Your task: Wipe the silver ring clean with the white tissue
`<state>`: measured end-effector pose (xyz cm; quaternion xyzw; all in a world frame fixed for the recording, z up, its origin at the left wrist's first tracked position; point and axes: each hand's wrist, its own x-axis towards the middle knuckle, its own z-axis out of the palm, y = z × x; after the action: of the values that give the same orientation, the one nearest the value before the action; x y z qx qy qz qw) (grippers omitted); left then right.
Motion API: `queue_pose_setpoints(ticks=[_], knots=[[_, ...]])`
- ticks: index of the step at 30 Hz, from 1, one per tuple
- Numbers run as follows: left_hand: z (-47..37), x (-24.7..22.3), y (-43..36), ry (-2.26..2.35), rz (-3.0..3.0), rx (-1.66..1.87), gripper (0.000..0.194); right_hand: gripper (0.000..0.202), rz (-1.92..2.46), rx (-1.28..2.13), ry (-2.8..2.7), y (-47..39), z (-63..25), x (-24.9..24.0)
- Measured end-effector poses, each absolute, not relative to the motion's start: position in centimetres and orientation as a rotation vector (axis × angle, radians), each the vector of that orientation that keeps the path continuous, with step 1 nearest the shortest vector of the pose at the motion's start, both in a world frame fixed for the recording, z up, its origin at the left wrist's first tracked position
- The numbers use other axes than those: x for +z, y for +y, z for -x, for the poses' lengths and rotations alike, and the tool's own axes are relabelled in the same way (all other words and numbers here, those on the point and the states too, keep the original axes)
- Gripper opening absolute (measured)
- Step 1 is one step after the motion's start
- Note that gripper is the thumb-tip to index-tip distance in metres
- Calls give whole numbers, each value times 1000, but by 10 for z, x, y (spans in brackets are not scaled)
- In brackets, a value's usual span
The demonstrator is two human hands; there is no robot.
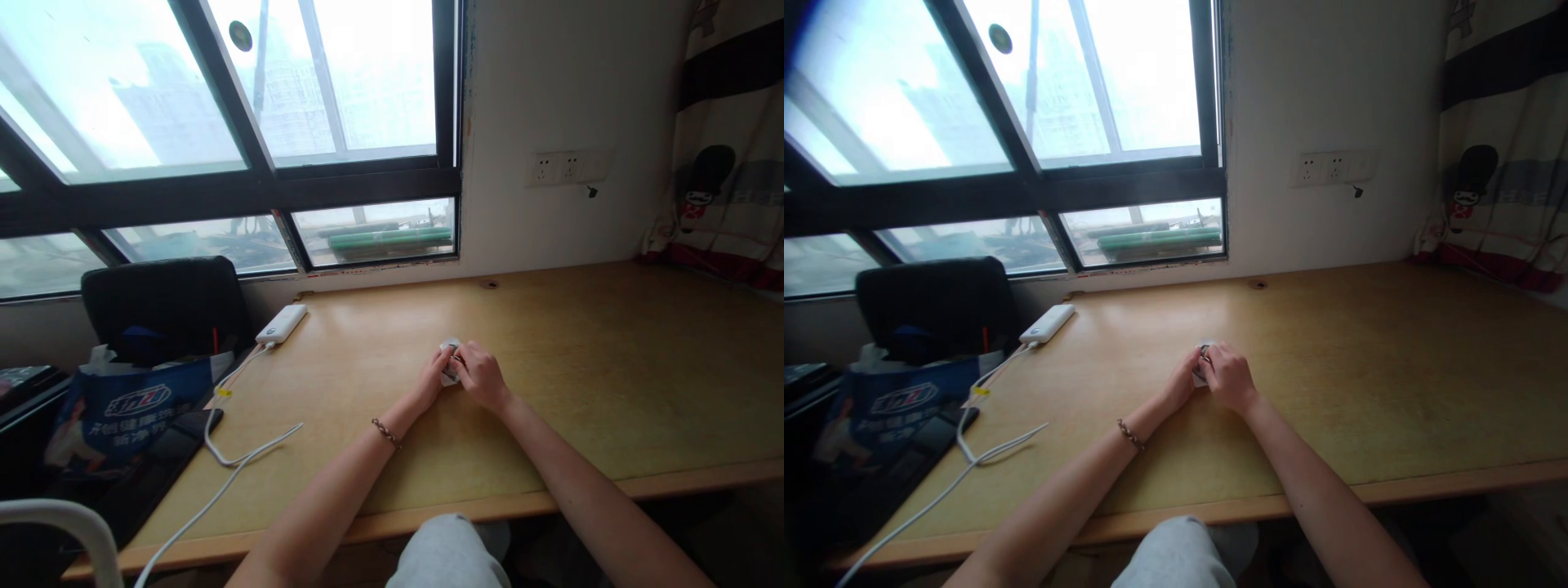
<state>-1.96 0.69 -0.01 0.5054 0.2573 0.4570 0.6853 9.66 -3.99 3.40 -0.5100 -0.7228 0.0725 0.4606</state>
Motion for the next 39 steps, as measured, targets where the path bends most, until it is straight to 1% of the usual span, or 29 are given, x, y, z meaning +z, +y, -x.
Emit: queue_pose_setpoints(ticks=[2, 6, 7, 9, 10, 11, 13, 15, 19, 21, 24, 28, 31, 35, 39], knots=[[22, 3, 6, 550, -1083, 1043, 33, 17, 1273, 57, -1873, -42, -96, 37], [26, 10, 5, 521, -1070, 1132, 34, 18, 1260, 53, -1765, -37, -95, 35], [26, 11, 5, 515, -1067, 1158, 35, 25, 1263, 72, -1675, -34, -96, 32], [27, 13, 4, 521, -1071, 1215, 37, 50, 1277, 187, -1451, -27, -96, 25], [27, 14, 4, 532, -1082, 1240, 38, 61, 1269, 303, -1343, -23, -95, 20], [27, 15, 3, 548, -1098, 1261, 39, 66, 1237, 456, -1250, -20, -94, 16], [27, 15, 3, 584, -1148, 1284, 40, 61, 1108, 776, -1112, -16, -91, 10], [26, 14, 4, 625, -1218, 1291, 40, 51, 978, 968, -1003, -15, -88, 9], [24, 9, 6, 684, -1356, 1293, 37, 40, 870, 1098, -812, -21, -88, 15], [24, 9, 6, 719, -1406, 1285, 40, 36, 842, 1168, -729, -22, -91, 19], [26, 13, 2, 811, -1520, 1314, 40, 34, 796, 1236, -642, -22, -94, 22], [29, 23, -8, 864, -1757, 1457, 25, 32, 742, 1296, -648, -23, -92, 22], [31, 28, -11, 868, -1855, 1509, 20, 30, 750, 1310, -646, -24, -89, 22], [35, 30, -10, 777, -1917, 1470, 20, 27, 771, 1302, -637, -22, -90, 21], [41, 34, -8, 656, -2093, 1331, 21, 25, 757, 1294, -641, -21, -91, 19]])
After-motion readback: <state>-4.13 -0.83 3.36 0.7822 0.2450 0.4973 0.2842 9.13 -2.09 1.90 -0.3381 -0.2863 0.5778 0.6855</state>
